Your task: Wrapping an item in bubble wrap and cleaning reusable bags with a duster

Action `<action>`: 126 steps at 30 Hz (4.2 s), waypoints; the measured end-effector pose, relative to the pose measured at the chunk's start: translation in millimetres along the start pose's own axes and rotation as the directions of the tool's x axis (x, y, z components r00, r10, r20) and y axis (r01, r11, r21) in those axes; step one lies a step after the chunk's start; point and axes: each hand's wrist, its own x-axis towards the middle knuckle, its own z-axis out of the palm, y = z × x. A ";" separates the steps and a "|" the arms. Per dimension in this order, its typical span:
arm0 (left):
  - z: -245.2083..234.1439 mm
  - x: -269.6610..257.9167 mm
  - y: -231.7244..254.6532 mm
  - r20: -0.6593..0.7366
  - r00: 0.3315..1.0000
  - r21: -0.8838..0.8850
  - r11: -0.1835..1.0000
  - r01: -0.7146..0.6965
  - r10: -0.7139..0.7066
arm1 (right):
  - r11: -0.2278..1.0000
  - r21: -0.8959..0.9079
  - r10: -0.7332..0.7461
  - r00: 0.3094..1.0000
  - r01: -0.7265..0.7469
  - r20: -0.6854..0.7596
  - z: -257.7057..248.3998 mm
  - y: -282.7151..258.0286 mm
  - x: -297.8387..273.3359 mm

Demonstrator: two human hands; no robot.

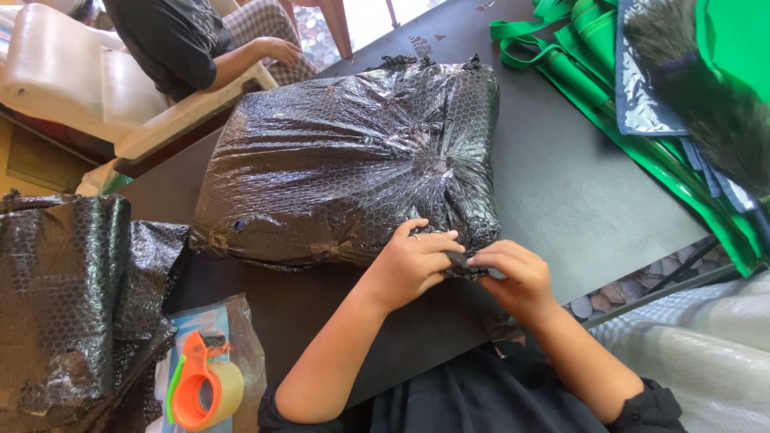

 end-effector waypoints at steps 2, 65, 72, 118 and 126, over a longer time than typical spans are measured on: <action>-10.9 0.4 -0.7 -0.029 0.998 -0.122 0.991 0.046 -0.050 | 0.999 0.034 0.013 1.000 -0.013 0.005 -3.4 -6.1 8.0; 111.9 51.1 66.1 -0.163 0.944 0.674 0.666 0.320 -0.288 | -0.238 0.600 0.959 -0.090 -0.764 0.267 -61.0 -25.4 -148.8; 103.2 50.2 55.7 -0.189 0.951 0.580 0.754 0.309 -0.244 | -0.273 0.558 0.949 -0.126 -0.784 0.288 -37.9 -26.4 -188.9; 152.4 61.6 57.9 -0.216 0.905 0.653 0.635 0.414 -0.367 | 0.776 -0.630 0.161 0.974 -0.027 0.156 -23.8 -89.6 -84.8; 154.0 69.5 58.4 -0.069 0.878 0.734 0.571 0.366 -0.474 | 0.769 -0.482 -0.050 0.792 0.420 0.609 -26.5 -69.3 -83.2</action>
